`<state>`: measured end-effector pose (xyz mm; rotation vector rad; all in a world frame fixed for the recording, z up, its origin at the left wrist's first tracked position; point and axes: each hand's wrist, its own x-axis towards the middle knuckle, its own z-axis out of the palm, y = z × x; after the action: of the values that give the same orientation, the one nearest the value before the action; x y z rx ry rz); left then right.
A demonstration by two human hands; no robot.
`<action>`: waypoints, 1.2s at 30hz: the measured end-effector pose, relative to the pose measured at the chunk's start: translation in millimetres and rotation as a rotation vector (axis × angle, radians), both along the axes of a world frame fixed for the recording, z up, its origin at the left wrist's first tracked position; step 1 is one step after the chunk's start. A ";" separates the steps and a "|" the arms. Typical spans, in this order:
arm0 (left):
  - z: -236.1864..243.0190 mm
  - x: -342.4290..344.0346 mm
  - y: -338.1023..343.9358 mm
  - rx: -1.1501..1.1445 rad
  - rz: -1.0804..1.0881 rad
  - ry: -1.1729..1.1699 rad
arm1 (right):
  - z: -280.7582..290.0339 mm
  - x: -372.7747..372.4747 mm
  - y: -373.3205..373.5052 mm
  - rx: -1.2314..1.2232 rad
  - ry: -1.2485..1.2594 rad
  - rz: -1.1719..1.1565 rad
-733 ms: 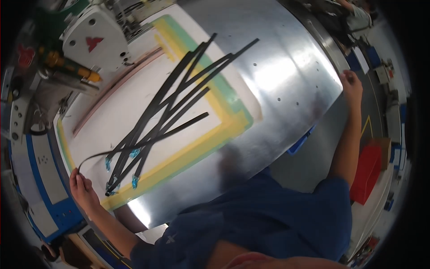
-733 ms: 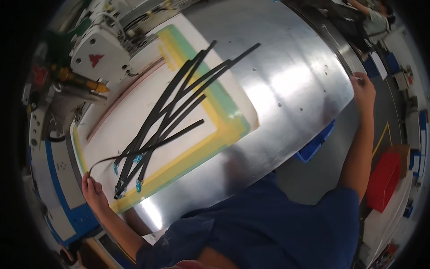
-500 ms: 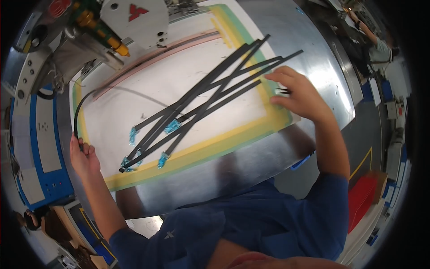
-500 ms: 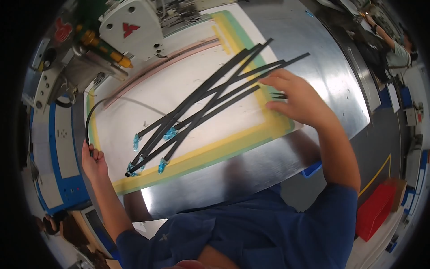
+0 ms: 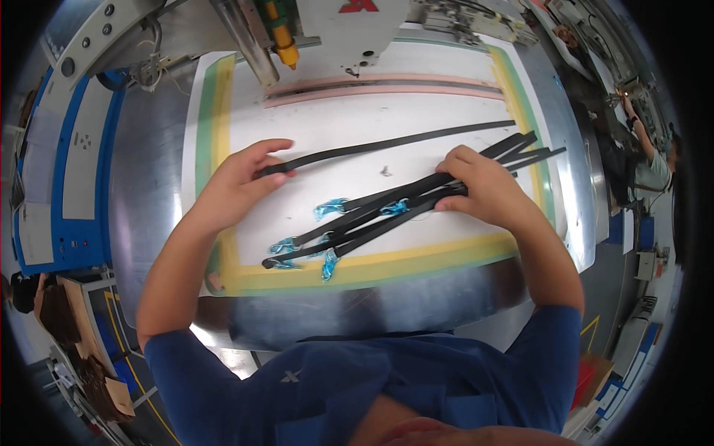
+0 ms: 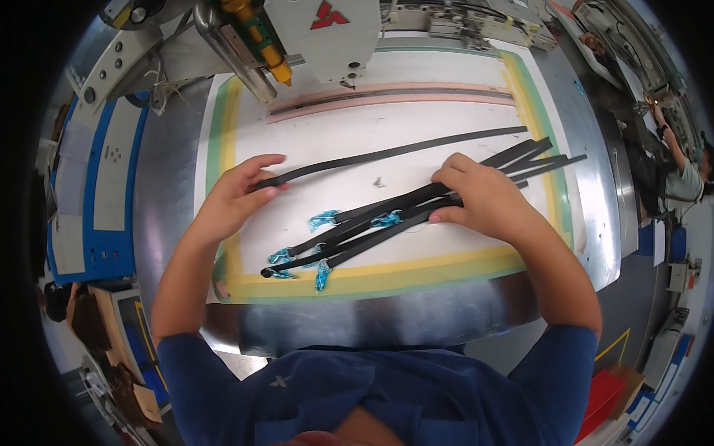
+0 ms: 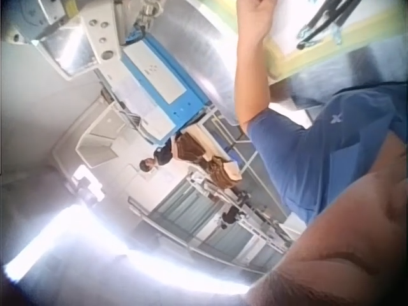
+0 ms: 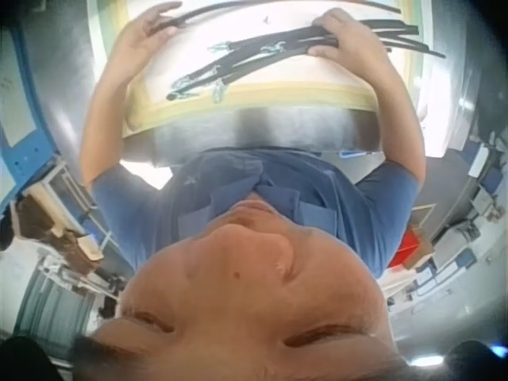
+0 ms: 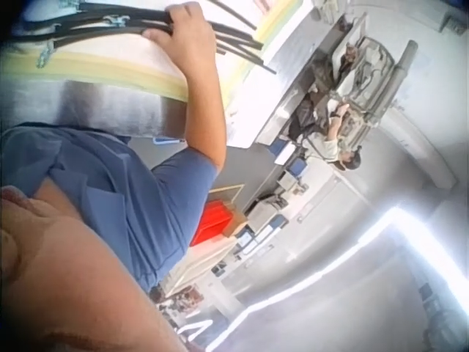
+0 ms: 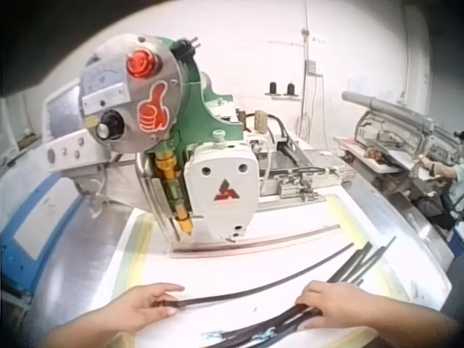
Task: Sewing leather or fabric straps using an industrial machine.
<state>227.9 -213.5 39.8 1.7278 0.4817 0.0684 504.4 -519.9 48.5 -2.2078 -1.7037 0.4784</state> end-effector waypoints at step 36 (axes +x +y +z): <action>-64.5 144.9 23.1 0.829 -0.067 -0.259 | -22.6 64.5 164.6 0.423 -0.138 0.241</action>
<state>372.8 -190.4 -24.7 2.4957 0.2017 0.4947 568.8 -355.3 25.9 -1.7804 -1.9413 0.0087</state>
